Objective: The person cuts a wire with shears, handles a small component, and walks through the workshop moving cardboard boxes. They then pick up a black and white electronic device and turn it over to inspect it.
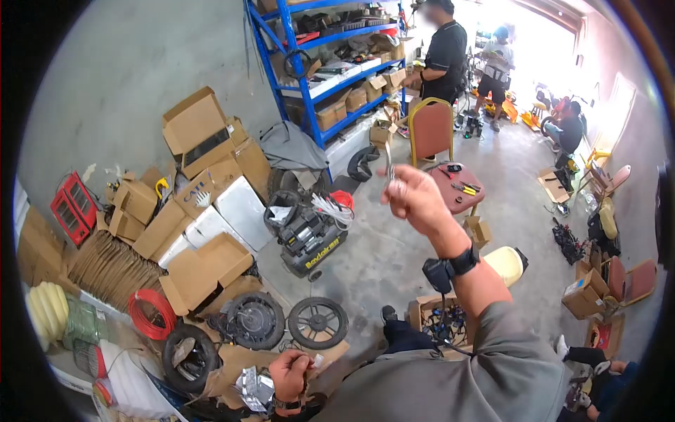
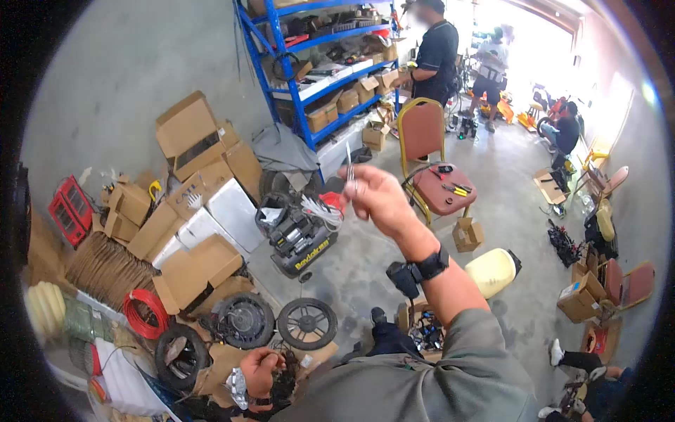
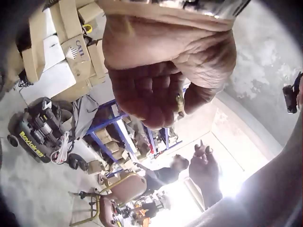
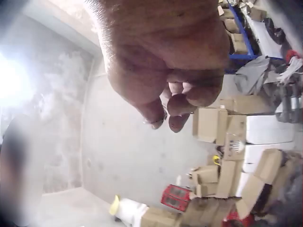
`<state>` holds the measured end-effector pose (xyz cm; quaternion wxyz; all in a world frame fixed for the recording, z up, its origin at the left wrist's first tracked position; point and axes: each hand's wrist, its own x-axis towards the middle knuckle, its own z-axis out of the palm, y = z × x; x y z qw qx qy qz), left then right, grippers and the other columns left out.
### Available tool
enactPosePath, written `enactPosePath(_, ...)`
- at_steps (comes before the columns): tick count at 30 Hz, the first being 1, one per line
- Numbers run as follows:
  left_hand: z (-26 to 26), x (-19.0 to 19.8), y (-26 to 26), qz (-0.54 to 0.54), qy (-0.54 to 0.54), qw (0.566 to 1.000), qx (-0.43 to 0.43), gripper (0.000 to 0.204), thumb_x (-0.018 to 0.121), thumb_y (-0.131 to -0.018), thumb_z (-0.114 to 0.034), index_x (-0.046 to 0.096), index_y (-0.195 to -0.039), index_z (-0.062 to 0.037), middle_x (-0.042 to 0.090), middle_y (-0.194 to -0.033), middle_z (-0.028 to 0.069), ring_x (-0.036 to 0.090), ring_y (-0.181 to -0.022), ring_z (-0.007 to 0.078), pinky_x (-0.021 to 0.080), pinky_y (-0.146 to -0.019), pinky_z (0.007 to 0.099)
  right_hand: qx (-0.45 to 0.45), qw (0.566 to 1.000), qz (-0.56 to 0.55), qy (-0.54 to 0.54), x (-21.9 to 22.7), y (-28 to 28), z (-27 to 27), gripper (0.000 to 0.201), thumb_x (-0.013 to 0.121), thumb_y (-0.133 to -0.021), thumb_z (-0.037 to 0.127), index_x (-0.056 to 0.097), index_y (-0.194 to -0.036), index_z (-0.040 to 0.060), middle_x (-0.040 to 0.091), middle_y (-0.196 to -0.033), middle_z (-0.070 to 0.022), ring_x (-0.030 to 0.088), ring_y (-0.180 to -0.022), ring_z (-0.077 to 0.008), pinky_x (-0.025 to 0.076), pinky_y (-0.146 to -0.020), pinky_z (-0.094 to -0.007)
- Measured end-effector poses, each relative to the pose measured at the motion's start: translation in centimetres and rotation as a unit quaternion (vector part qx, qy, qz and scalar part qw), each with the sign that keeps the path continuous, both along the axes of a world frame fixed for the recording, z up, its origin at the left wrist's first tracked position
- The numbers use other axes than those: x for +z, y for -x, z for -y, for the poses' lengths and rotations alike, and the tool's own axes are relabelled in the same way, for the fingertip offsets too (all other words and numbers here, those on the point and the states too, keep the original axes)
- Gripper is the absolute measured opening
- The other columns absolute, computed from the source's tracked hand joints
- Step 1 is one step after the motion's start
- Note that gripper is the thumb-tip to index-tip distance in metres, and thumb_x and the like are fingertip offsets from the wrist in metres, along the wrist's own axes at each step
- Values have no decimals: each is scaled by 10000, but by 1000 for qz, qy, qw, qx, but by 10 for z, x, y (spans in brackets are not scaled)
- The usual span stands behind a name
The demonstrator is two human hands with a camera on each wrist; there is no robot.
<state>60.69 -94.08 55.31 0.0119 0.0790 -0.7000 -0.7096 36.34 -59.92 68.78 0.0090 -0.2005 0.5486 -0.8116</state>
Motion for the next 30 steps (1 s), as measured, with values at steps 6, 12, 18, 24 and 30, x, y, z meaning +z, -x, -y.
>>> enactPosePath(6,-30,16,81,-30,14,996,81,92,599,-856,-20,640,-866,62,659,-753,98,632,-670,153,528,-635,284,-1,993,-35,109,52,124,-47,399,636,-949,220,525,-1270,11,650,-815,-68,491,-530,-59,391,-477,-205)
enactPosePath(12,-61,17,153,-71,24,989,129,98,633,-795,74,603,-883,44,655,-737,104,638,-651,159,534,-619,281,-8,989,-52,135,71,228,-90,439,650,-938,259,514,-1279,19,649,-805,-59,489,-531,-60,373,-469,-200)
enactPosePath(18,-77,13,199,-77,7,992,101,181,614,-801,127,578,-955,39,668,-937,174,652,-689,179,550,-622,295,-15,997,-61,-46,49,269,-91,427,645,-905,158,499,-1280,18,680,-843,-72,553,-545,-77,428,-479,-212)
enactPosePath(24,-79,36,238,-100,-26,990,99,129,607,-847,64,565,-963,28,574,-1225,197,674,-714,236,544,-602,313,268,878,-180,-355,-32,216,5,374,709,-844,82,581,-1192,40,660,-858,-21,638,-792,-103,520,-705,-270)
enactPosePath(30,-74,46,238,-137,-91,981,105,248,673,-901,-196,548,-1016,-16,618,-1136,215,678,-670,250,531,-545,347,470,823,-49,-315,-91,146,87,434,691,-799,83,584,-1215,19,693,-1014,-138,649,-944,-207,506,-810,-361)
